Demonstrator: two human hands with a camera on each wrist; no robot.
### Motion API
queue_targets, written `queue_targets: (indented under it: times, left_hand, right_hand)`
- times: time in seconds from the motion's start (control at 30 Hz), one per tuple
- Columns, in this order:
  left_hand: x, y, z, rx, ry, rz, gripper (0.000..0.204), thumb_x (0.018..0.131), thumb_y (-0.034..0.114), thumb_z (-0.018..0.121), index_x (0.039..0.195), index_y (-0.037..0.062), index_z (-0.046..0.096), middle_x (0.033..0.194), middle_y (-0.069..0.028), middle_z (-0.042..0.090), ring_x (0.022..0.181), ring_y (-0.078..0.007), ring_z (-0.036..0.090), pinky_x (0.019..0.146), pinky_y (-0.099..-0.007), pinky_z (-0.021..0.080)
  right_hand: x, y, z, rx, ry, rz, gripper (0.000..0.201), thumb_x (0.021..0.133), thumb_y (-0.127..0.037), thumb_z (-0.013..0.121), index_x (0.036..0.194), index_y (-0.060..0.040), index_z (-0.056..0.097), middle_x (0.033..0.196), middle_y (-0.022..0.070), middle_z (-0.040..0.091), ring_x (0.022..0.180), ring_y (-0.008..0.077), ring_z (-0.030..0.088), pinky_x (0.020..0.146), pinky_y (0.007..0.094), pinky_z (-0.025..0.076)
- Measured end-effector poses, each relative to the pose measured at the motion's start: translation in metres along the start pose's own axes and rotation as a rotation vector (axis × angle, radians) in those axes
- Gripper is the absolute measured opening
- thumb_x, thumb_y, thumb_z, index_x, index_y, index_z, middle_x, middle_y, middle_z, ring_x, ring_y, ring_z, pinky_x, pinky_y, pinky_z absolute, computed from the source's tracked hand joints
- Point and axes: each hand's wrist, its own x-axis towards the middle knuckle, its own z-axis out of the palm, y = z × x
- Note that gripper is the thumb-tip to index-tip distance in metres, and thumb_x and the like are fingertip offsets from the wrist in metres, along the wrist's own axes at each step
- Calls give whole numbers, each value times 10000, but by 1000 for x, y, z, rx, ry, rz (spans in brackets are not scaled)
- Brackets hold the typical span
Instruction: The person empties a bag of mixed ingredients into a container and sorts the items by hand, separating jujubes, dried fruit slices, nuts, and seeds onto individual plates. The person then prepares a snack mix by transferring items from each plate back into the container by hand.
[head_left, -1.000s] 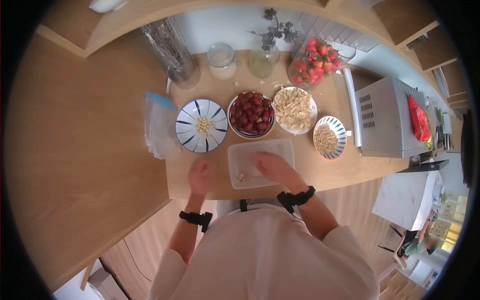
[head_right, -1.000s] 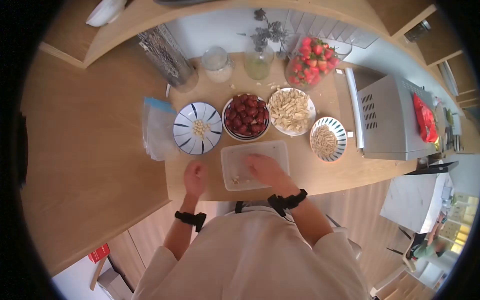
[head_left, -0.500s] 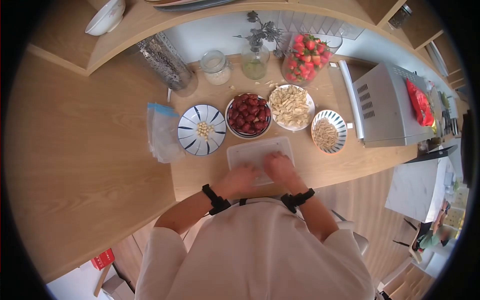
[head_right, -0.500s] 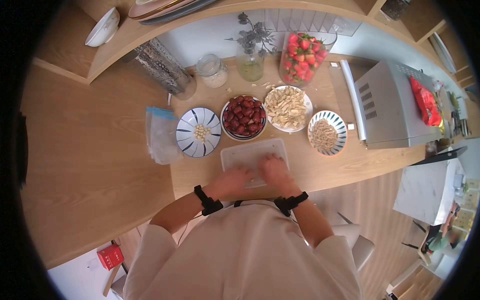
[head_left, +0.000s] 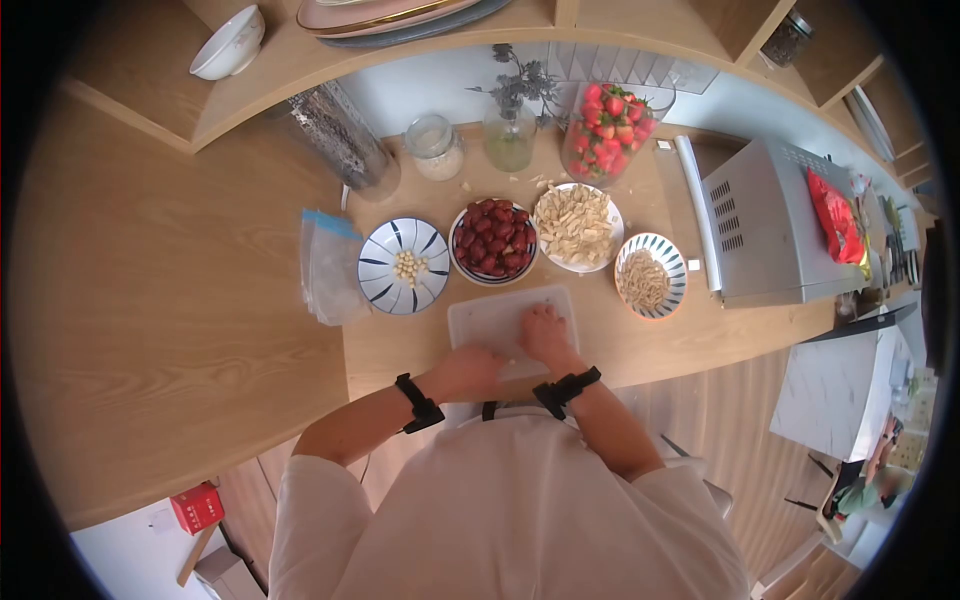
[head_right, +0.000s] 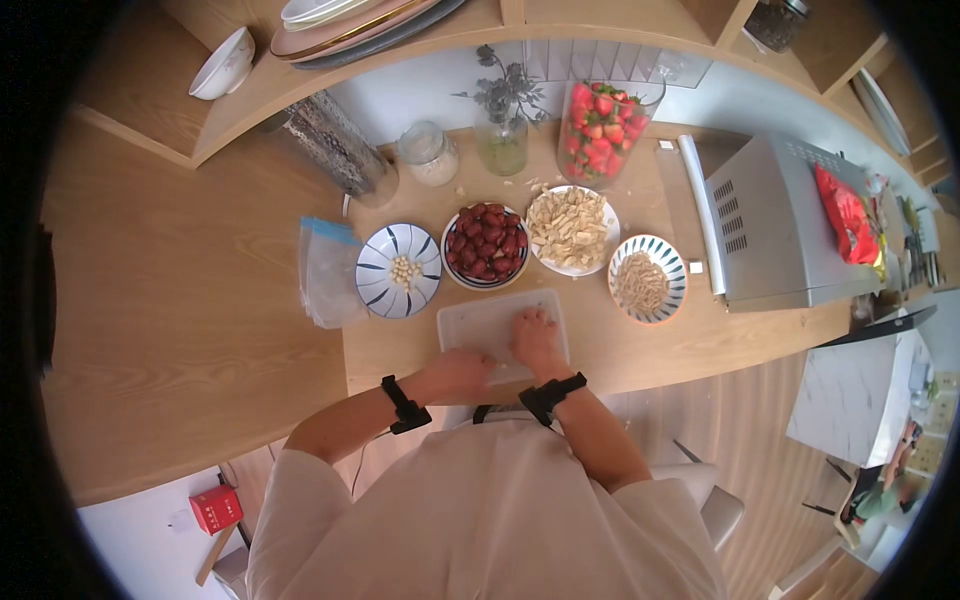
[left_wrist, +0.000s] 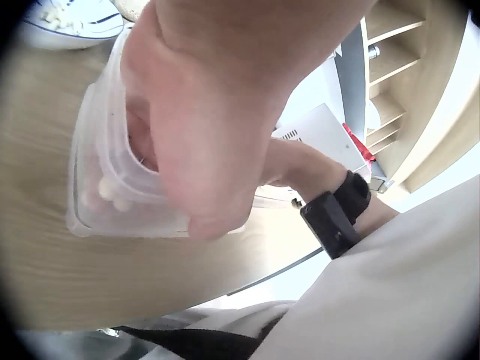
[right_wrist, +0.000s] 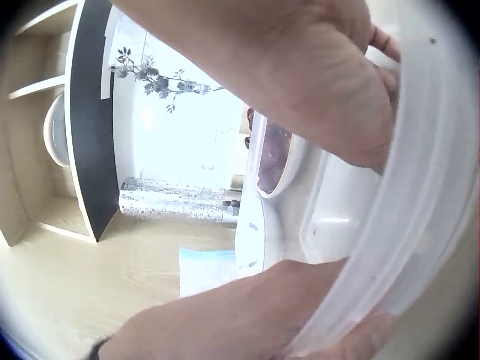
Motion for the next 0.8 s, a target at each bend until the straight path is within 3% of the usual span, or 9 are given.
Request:
queue_targets:
  times: [0.17, 0.23, 0.37, 0.43, 0.57, 0.63, 0.7, 0.73, 0.8]
  left_hand:
    - [-4, 1, -16, -33, -7, -25, 415, 875, 475, 569, 971, 87, 683, 781, -129, 687, 742, -345, 676, 675, -450, 538]
    - [0, -9, -14, 84, -138, -9, 467, 911, 525, 523, 865, 89, 682, 732, -108, 682, 694, -340, 668, 632, -457, 519]
    - [6, -26, -11, -5, -128, 12, 513, 943, 530, 488, 785, 77, 669, 747, -123, 683, 678, -347, 657, 591, -471, 487]
    - [6, -30, -11, -312, 132, -4, 537, 975, 499, 462, 732, 44, 610, 669, -126, 631, 613, -299, 624, 559, -441, 445]
    - [7, -47, -42, -713, 293, -111, 526, 1010, 431, 432, 698, 18, 529, 599, -83, 512, 572, -200, 530, 562, -376, 411]
    - [11, -74, -46, -965, 703, -311, 489, 1034, 363, 408, 689, 23, 474, 597, -41, 418, 590, -135, 431, 566, -337, 375]
    - [18, -111, -39, -1211, 978, -332, 468, 1040, 341, 417, 707, 19, 476, 590, -29, 417, 592, -126, 412, 565, -334, 363]
    - [16, -127, -35, -1219, 983, -334, 468, 1040, 341, 417, 707, 19, 476, 590, -29, 417, 592, -126, 412, 565, -334, 363]
    - [11, -153, -28, -879, 1145, -438, 405, 1017, 314, 474, 809, -23, 558, 643, -89, 540, 600, -153, 472, 590, -343, 424]
  right_hand:
    - [14, 3, 18, 105, -5, 18, 303, 782, -212, 691, 1049, -79, 638, 1169, 136, 570, 1188, 361, 504, 913, 545, 458]
    - [16, 0, 26, 46, 72, 10, 286, 787, -206, 676, 1044, -87, 638, 1176, 134, 571, 1203, 360, 497, 929, 558, 450]
    - [14, -4, 10, 87, 105, -5, 285, 790, -216, 672, 1037, -79, 635, 1158, 131, 581, 1181, 353, 517, 910, 552, 469]
    - [17, -8, 0, 82, 12, -4, 296, 784, -233, 683, 1031, -78, 636, 1147, 129, 599, 1162, 349, 541, 888, 529, 495]
    - [22, -8, 3, 83, -33, 10, 393, 728, -267, 733, 1063, -85, 640, 1202, 146, 575, 1205, 341, 513, 883, 511, 485]
    - [18, -12, -10, 38, -54, -1, 315, 780, -267, 692, 1020, -69, 647, 1160, 139, 620, 1171, 355, 552, 890, 514, 514]
    - [19, -11, -11, 26, -81, -7, 313, 779, -266, 690, 1018, -68, 647, 1162, 139, 619, 1163, 357, 556, 884, 514, 517]
    - [19, -11, -10, 20, -106, -6, 312, 779, -264, 688, 1016, -66, 647, 1163, 139, 617, 1155, 359, 561, 877, 515, 520]
    - [20, -11, -8, 2, -98, -1, 309, 775, -262, 689, 1011, -68, 646, 1151, 140, 619, 1140, 359, 568, 872, 516, 521]
